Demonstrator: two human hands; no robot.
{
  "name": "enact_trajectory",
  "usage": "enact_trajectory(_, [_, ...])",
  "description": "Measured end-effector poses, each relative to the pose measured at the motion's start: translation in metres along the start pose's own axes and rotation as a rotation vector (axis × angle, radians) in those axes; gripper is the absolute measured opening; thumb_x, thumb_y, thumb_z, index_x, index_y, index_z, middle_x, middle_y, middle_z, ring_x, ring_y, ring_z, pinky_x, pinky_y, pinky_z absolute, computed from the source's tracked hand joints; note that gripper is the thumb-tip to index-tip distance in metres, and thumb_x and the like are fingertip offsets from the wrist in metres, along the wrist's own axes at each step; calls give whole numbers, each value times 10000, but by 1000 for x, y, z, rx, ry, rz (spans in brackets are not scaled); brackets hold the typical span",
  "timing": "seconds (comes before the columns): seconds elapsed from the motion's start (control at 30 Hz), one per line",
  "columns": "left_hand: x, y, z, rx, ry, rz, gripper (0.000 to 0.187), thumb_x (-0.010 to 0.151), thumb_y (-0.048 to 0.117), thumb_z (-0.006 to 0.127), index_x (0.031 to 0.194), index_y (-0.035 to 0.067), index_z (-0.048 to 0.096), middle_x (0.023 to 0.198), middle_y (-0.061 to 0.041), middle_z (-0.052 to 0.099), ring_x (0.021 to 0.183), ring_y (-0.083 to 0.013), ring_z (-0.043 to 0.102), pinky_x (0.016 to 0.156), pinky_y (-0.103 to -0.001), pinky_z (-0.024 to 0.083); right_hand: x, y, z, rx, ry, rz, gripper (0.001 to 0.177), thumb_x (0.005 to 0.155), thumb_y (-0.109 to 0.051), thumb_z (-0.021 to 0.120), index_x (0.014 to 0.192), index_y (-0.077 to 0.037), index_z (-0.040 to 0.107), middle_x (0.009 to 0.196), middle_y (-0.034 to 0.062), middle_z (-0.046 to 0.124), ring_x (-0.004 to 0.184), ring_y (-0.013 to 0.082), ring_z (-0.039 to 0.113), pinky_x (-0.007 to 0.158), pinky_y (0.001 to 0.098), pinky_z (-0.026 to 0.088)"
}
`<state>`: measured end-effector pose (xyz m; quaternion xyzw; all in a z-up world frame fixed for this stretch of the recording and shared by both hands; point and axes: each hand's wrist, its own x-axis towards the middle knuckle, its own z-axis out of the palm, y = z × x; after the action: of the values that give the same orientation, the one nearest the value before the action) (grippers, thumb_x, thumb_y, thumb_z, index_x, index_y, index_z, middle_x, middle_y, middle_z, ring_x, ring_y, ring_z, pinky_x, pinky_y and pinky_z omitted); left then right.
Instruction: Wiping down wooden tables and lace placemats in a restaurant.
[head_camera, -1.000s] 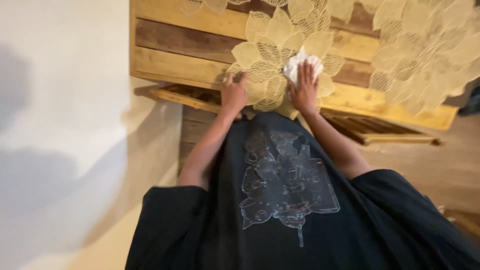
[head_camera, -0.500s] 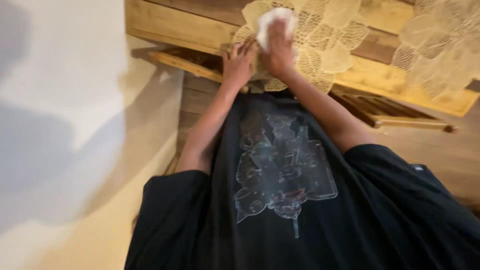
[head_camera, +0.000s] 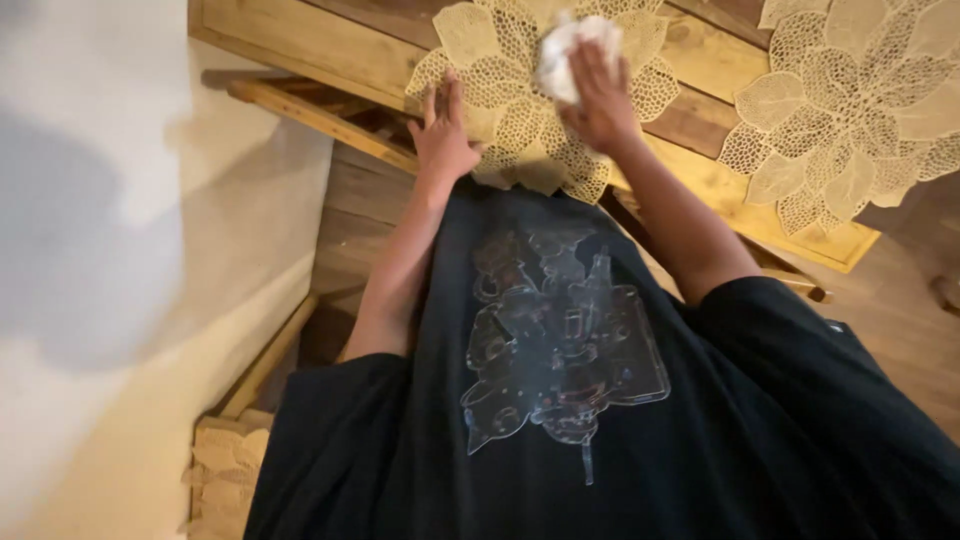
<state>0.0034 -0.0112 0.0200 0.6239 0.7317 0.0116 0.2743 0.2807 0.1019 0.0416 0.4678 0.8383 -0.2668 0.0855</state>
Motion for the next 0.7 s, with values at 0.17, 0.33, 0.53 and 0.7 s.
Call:
enact_trajectory(0.17, [5,15,8,-26,-32,-71,1312,761,564,915,1642,150,35,1711,-30,-70,1574,-349,-51,1053,-825,279,-47,73,18,-33,240,15,780,1114,-436,528,1717,-74,192,1788,136,119,1659,312,81,1310,579,46])
enact_trajectory(0.33, [7,5,45,-3,58,-76,1378,767,593,917,1658,123,-22,1708,-58,-145,1572,-376,-104,1030,-812,319,-65,96,44,-50,302,76,750,1118,-381,562,1691,-24,237,1763,191,173,1630,356,107,1281,610,83])
enact_trajectory(0.53, [8,14,43,15,189,-59,1399,731,593,934,1642,109,-11,1708,-55,-143,1566,-375,-109,1057,-772,339,-58,21,46,15,-140,-217,779,982,-299,597,1631,-36,256,1726,176,158,1626,361,119,1258,621,105])
enact_trajectory(0.7, [-1,14,22,-67,-23,-115,1430,699,617,931,1644,114,-16,1712,-74,-117,1567,-386,-121,1101,-773,281,-1,-1,25,138,-36,-191,750,1056,-332,573,1710,-194,232,1807,63,141,1682,272,106,1344,560,130])
